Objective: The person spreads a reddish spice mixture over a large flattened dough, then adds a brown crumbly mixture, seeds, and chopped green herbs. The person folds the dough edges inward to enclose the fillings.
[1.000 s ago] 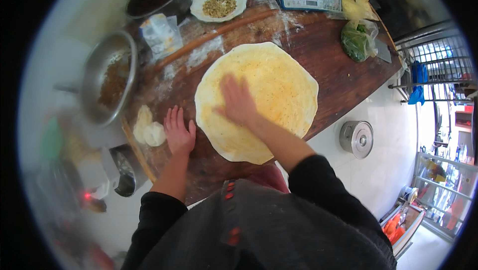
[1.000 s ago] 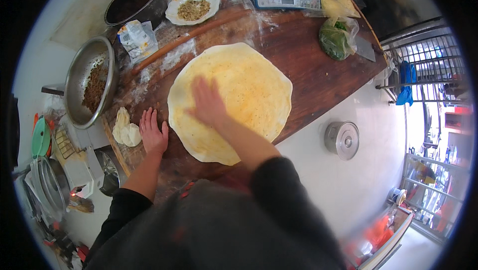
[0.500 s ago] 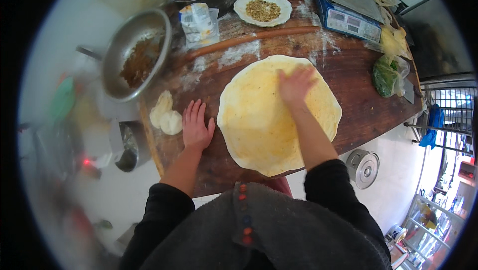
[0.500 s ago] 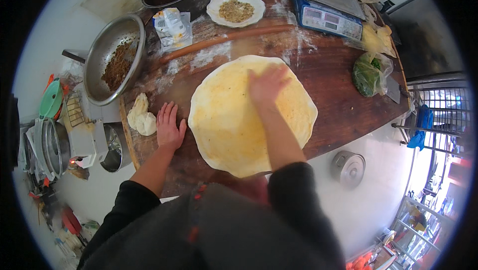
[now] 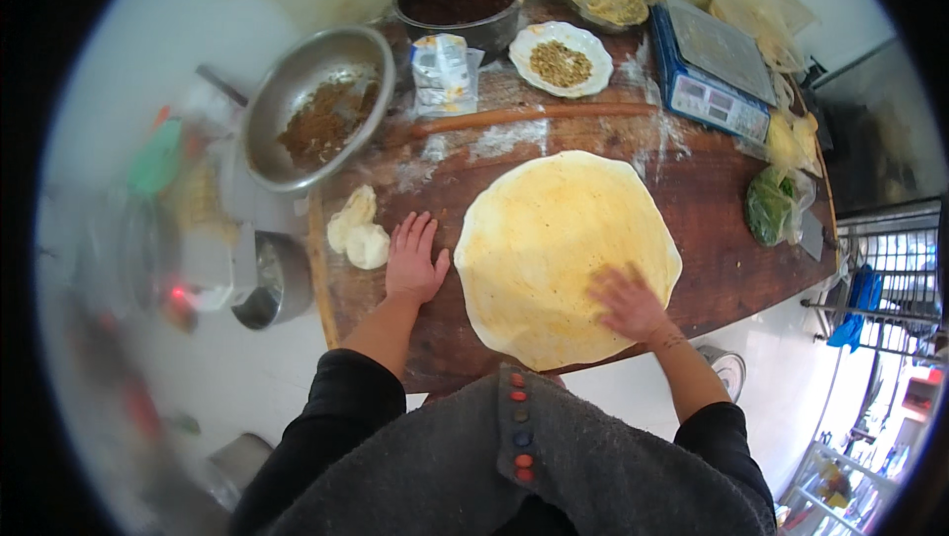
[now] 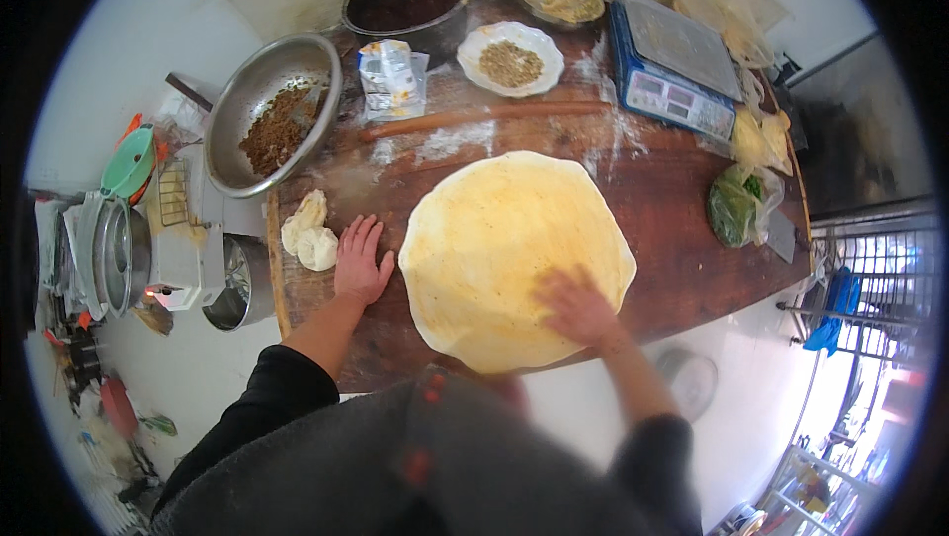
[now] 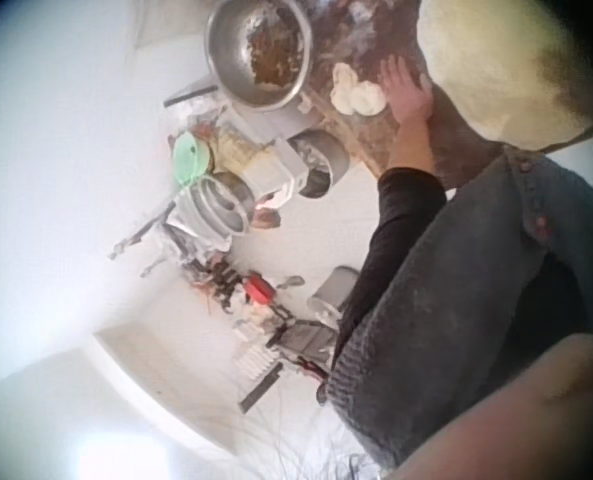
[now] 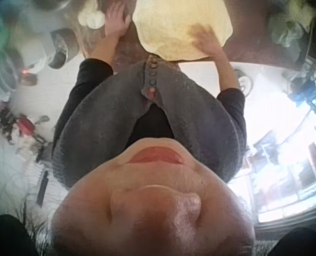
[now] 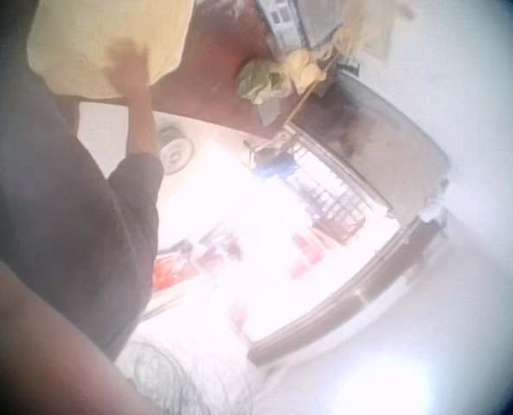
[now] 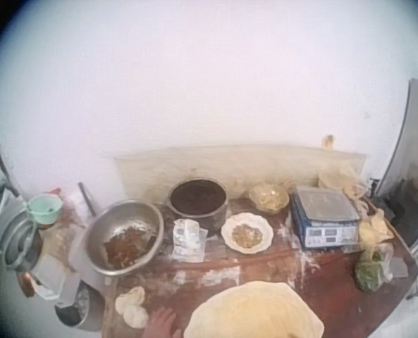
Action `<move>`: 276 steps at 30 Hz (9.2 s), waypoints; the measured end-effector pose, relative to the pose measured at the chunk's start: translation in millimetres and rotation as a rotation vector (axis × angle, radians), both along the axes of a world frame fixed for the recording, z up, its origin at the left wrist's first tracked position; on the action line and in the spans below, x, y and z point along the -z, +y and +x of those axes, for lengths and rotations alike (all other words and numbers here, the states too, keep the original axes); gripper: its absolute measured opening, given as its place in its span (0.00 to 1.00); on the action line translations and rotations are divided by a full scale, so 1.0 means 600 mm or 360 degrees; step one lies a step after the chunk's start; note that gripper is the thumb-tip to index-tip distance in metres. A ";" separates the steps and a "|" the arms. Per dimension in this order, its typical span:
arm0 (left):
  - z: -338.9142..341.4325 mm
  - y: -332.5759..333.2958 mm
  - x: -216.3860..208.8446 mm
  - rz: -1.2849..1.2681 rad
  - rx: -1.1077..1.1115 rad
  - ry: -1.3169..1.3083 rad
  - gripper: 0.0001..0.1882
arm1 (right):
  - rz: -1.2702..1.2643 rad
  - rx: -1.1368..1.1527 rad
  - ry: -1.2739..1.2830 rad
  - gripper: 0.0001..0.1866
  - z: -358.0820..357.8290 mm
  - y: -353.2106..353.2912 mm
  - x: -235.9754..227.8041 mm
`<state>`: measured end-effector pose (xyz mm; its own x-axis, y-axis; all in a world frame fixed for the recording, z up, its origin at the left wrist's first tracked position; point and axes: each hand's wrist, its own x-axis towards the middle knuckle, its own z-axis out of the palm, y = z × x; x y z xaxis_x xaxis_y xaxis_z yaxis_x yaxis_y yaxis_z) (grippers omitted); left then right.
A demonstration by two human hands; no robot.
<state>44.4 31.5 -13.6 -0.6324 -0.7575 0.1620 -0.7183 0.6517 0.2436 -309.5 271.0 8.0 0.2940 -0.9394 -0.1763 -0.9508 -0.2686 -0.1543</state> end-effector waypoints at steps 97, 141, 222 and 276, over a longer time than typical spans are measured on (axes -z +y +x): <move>-0.008 -0.019 -0.016 0.0361 -0.0021 -0.0079 0.31 | -0.0297 0.0156 -0.1104 0.24 0.399 -0.798 -0.223; -0.006 -0.027 -0.014 0.0451 0.0021 -0.0014 0.33 | 0.1395 0.0710 -0.0469 0.16 0.017 -1.009 -0.110; -0.011 -0.021 0.010 0.0040 -0.0009 0.0032 0.29 | -0.0436 0.1103 -0.0259 0.17 -0.010 -0.077 0.005; -0.017 -0.022 0.012 0.0009 0.0011 -0.0292 0.31 | -0.0068 0.0897 -0.0111 0.39 0.351 -0.097 0.004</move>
